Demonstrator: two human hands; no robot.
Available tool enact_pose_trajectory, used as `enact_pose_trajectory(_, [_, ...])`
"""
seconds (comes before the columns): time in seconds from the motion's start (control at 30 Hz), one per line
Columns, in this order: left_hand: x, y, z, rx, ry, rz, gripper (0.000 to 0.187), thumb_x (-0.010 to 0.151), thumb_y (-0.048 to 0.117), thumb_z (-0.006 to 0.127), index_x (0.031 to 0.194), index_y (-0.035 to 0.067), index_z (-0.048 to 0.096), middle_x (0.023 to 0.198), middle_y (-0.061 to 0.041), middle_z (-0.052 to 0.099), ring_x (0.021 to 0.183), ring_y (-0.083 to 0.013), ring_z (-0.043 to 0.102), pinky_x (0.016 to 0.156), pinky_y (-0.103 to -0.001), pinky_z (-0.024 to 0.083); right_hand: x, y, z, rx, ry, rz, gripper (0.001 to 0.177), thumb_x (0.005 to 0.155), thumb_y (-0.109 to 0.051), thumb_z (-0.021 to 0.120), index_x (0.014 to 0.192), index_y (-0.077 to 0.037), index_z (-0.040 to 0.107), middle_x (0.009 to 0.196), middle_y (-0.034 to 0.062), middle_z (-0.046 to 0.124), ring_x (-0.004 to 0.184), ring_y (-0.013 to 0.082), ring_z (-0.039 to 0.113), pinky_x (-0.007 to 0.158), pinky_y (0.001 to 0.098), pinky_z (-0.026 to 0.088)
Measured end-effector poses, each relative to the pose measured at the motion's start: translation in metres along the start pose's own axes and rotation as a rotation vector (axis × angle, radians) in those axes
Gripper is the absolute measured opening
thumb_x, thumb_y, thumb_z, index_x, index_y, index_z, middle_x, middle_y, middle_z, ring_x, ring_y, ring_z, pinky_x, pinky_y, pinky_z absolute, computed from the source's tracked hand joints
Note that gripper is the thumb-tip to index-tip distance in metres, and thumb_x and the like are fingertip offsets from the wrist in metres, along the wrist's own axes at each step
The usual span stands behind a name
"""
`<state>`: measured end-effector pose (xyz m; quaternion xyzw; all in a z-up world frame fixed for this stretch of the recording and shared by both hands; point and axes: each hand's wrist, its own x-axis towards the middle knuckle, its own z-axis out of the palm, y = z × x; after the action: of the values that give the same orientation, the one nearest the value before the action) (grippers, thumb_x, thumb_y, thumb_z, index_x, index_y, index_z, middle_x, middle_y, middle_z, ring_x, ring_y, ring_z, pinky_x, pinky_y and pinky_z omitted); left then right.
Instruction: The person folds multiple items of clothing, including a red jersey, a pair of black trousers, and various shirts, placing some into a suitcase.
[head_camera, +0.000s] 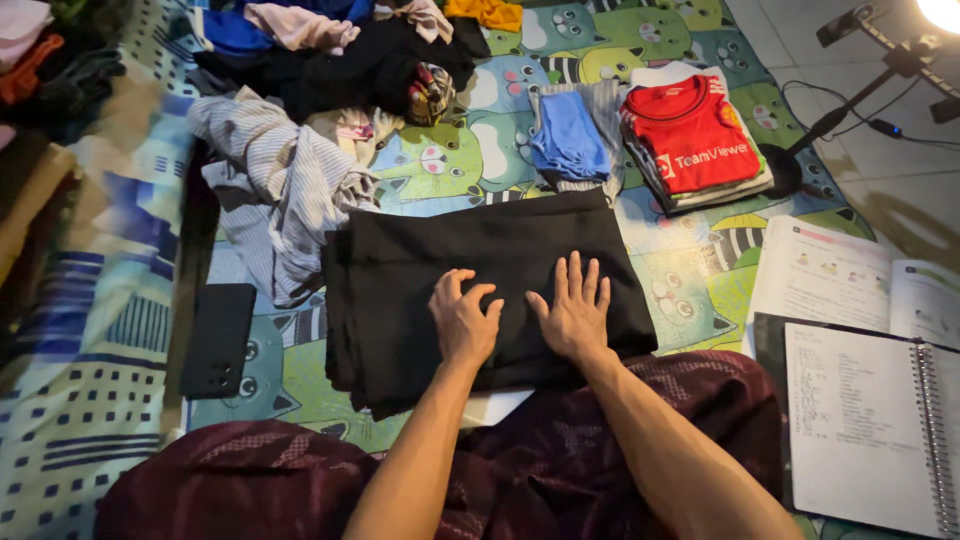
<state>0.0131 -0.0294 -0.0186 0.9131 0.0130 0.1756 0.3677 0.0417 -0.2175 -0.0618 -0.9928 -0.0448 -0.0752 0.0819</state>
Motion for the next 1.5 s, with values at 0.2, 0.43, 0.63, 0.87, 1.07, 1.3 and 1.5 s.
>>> enact_pose_trajectory(0.2, [0.003,0.002,-0.002,0.024,0.06,-0.024,0.012,0.079,0.023,0.082,0.084,0.013,0.078,0.116,-0.003,0.059,0.123,-0.0279,0.05,0.105,-0.049,0.037,0.0,-0.003,-0.007,-0.018,-0.026,0.013,0.086,0.098,-0.063,0.044,0.158,-0.003,0.029,0.168,0.0179,0.02,0.155,0.0423,0.01,0.121,0.059,0.008])
enact_pose_trajectory(0.43, [0.01,-0.005,0.002,-0.028,0.096,-0.016,0.016,0.083,0.024,0.078,0.079,0.013,0.067,0.1,-0.001,0.064,0.11,-0.027,0.057,0.099,-0.051,0.04,0.0,-0.006,-0.011,-0.015,-0.017,0.014,0.085,0.098,-0.062,0.045,0.157,-0.003,0.03,0.167,0.0174,0.02,0.154,0.0425,0.011,0.12,0.0591,0.009])
enact_pose_trajectory(0.63, [0.077,-0.033,0.013,-0.367,-0.049,-0.382,0.036,0.108,0.035,0.062,0.094,0.003,0.056,0.091,-0.02,0.071,0.087,-0.0368,0.07,0.078,-0.043,0.053,-0.002,-0.007,-0.009,-0.024,0.002,0.022,0.085,0.098,-0.062,0.045,0.157,-0.003,0.031,0.167,0.0172,0.021,0.154,0.0422,0.012,0.12,0.0592,0.01])
enact_pose_trajectory(0.87, [0.08,-0.057,0.023,-0.161,0.027,0.019,0.101,0.101,0.032,0.073,0.161,-0.005,0.0,0.164,-0.037,0.02,0.15,-0.0503,0.032,0.12,-0.049,0.031,-0.002,-0.009,-0.01,-0.033,0.022,0.023,0.086,0.096,-0.063,0.048,0.156,-0.004,0.033,0.166,0.0165,0.023,0.154,0.042,0.013,0.12,0.059,0.011])
enact_pose_trajectory(1.07, [0.014,-0.024,0.005,0.235,-0.252,0.211,0.099,0.09,0.05,0.068,0.159,-0.002,0.019,0.169,-0.021,0.013,0.156,-0.0426,0.011,0.123,-0.059,0.011,0.0,-0.009,-0.011,-0.005,-0.006,0.028,0.084,0.096,-0.06,0.05,0.155,-0.003,0.032,0.166,0.018,0.021,0.153,0.043,0.011,0.119,0.0597,0.01])
enact_pose_trajectory(1.3, [0.029,-0.032,-0.028,0.315,-0.31,0.143,0.105,0.081,0.062,0.069,0.157,0.004,0.025,0.167,-0.019,0.011,0.155,-0.0409,0.006,0.122,-0.06,0.003,0.024,-0.036,-0.001,0.119,-0.105,-0.106,0.091,0.082,-0.032,0.068,0.161,-0.009,0.029,0.171,0.0135,0.022,0.155,0.043,0.009,0.121,0.0587,0.012])
enact_pose_trajectory(1.5, [0.046,-0.058,-0.048,0.392,-0.314,0.16,0.104,0.078,0.063,0.071,0.158,0.009,0.03,0.168,-0.016,0.017,0.155,-0.0353,0.012,0.123,-0.057,0.006,0.05,-0.079,-0.005,0.246,-0.218,-0.327,0.095,0.08,-0.045,0.077,0.159,-0.016,0.033,0.168,0.0073,0.024,0.156,0.0395,0.009,0.122,0.0617,0.006])
